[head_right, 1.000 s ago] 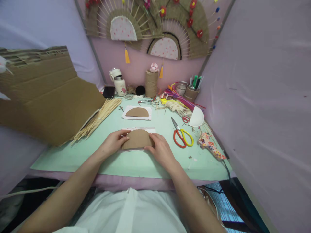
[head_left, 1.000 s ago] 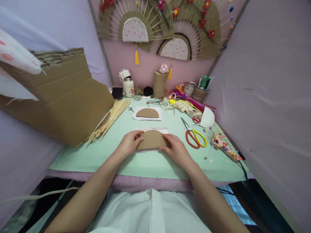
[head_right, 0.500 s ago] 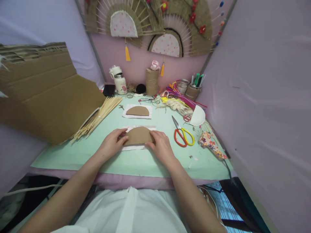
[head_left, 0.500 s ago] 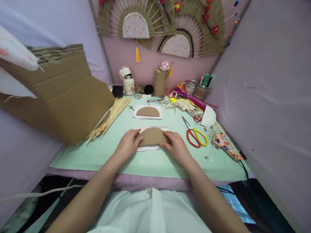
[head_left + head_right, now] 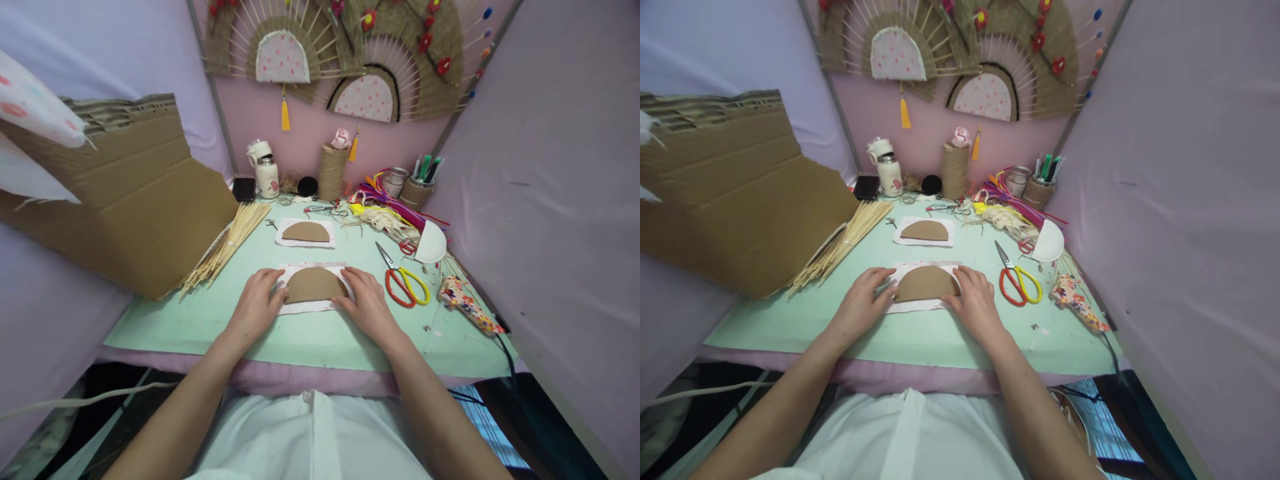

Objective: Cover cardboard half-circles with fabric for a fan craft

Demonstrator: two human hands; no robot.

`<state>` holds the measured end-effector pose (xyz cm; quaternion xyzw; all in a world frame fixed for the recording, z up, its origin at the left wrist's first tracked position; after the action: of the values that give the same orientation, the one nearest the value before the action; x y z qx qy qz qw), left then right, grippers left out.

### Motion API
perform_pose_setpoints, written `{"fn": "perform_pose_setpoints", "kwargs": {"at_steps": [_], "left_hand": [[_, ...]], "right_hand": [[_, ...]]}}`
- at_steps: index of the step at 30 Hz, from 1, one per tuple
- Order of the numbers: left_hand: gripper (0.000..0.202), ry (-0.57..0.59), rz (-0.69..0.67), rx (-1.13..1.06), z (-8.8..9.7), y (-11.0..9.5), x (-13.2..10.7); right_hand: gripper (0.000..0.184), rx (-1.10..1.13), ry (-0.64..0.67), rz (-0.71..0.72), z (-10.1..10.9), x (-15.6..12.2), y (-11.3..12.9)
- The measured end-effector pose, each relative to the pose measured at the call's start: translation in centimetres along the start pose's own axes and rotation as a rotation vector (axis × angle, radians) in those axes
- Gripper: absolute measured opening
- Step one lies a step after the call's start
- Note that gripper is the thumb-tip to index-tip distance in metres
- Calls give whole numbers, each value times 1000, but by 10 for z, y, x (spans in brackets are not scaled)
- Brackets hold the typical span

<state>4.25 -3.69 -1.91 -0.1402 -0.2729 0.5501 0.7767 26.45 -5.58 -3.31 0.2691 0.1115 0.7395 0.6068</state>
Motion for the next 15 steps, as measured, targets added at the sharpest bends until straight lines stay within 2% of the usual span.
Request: {"fn": "perform_pose_setpoints", "kwargs": {"at_steps": [4,7,11,15], "left_hand": [[33,-128,42,30,22,13,-9],[31,-117,19,35,25,11,-11],[31,-37,-87,8,14,-14,-6],[31,95,-226,23,-11,-47,7]], "right_hand": [[35,-1,-47,60,9,-2,6],[31,22,-40,109,8,-4,11],[29,33,-55,111,11,-6,7],[29,22,-113,84,26,5,1]]}}
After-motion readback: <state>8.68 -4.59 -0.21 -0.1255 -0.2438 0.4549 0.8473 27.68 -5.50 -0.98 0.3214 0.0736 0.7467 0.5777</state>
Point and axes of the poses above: each hand's wrist, its own x-axis towards the middle knuckle, its own z-axis out of the back of the hand, y = z × x, the point moved 9 cm from there along x, towards the middle knuckle, and after that the axes turned 1 degree about y, right-handed, at the moved point
